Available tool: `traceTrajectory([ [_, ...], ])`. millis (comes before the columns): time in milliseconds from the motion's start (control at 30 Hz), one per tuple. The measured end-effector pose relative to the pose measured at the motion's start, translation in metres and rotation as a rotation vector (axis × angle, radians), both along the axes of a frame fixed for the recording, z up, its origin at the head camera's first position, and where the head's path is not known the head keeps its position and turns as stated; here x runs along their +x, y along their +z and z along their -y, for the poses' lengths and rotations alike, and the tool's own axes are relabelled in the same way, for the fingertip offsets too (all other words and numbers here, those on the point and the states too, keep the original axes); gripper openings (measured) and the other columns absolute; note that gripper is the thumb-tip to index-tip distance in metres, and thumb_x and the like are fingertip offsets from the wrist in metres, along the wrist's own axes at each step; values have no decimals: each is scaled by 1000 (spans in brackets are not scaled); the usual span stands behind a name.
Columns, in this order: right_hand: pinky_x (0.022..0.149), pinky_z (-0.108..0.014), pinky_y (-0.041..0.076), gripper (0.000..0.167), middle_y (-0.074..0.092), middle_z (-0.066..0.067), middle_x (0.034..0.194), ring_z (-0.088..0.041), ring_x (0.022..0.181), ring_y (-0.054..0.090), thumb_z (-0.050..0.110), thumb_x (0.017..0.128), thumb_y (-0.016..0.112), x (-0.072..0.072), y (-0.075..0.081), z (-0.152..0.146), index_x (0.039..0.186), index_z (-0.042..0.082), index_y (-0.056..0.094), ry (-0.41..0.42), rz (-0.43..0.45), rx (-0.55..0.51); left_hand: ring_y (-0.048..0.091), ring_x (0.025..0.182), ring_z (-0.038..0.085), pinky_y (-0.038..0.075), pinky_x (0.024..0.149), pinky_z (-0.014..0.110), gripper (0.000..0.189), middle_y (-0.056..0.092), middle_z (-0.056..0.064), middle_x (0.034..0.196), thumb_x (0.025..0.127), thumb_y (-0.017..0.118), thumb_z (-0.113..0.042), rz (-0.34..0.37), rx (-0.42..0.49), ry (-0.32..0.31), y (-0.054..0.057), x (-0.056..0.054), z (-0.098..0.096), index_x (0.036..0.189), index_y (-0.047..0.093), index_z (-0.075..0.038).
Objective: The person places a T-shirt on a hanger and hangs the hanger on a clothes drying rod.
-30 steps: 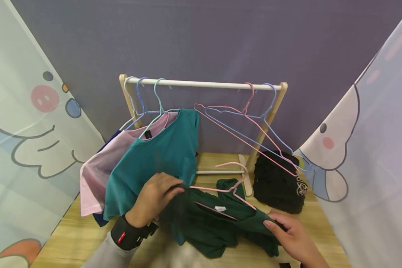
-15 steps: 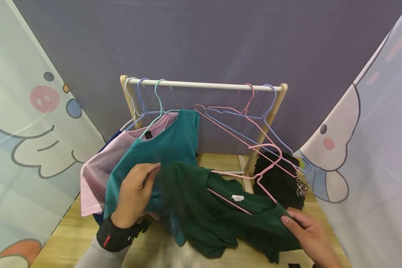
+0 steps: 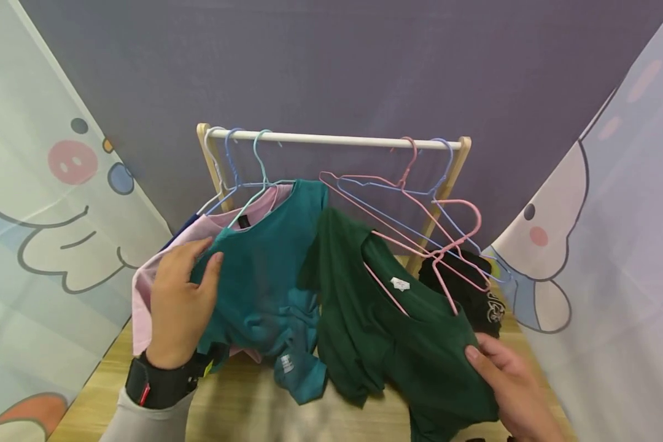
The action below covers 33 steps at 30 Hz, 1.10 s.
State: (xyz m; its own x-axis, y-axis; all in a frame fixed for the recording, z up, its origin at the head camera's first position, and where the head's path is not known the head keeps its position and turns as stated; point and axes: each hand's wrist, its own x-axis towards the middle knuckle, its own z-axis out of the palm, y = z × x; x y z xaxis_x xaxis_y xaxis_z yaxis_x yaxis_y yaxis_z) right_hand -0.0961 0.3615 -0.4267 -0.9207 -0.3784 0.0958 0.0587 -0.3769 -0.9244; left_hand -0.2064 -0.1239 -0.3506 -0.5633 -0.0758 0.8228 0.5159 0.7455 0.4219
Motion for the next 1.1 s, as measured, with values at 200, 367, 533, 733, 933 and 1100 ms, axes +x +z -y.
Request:
traceTrajectory([
  [200, 87, -42, 63, 43, 76, -5, 121, -23, 107, 75, 4, 113, 24, -11, -4, 35, 130, 13, 62, 31, 3, 102, 61, 123, 35, 50, 104, 54, 40, 67, 18, 127, 96, 76, -15, 144, -26, 52, -4, -3, 4, 133, 66, -3],
  [367, 82, -38, 64, 34, 77, -3, 111, -18, 98, 76, 6, 113, 32, -20, -14, 69, 123, 12, 64, -41, -1, 127, 66, 109, 33, 51, 97, 46, 20, 73, 16, 111, 96, 73, -9, 52, -24, 28, -9, -5, 3, 114, 75, -1],
  [533, 75, -31, 63, 28, 77, -1, 103, -12, 91, 74, 4, 111, 39, -26, -18, 98, 118, 10, 65, -148, -68, 159, 68, 105, 28, 52, 94, 39, 17, 74, 14, 108, 98, 70, -9, 40, -26, 16, -9, -5, 1, 113, 76, -2],
  [733, 67, -28, 61, 19, 73, 2, 90, -7, 80, 70, 1, 109, 45, -32, -10, 122, 111, 3, 64, -305, -176, 254, 70, 100, 26, 54, 90, 35, 16, 75, 12, 105, 96, 73, -9, 34, -16, 30, -8, -3, -1, 110, 77, -3],
  [933, 64, -28, 61, 15, 71, 1, 85, -10, 75, 70, 0, 107, 51, -40, 8, 138, 109, -9, 63, -426, -242, 328, 71, 99, 23, 55, 87, 32, 15, 75, 11, 106, 97, 72, -10, 38, -40, 39, -7, -2, -1, 110, 77, -4],
  [1100, 65, -25, 59, 16, 70, 2, 84, -8, 74, 67, 3, 106, 56, -51, 28, 149, 109, -10, 64, -481, -295, 398, 71, 98, 22, 56, 84, 36, 15, 75, 11, 105, 96, 72, -10, 29, -39, 37, -6, -2, -2, 108, 78, -4],
])
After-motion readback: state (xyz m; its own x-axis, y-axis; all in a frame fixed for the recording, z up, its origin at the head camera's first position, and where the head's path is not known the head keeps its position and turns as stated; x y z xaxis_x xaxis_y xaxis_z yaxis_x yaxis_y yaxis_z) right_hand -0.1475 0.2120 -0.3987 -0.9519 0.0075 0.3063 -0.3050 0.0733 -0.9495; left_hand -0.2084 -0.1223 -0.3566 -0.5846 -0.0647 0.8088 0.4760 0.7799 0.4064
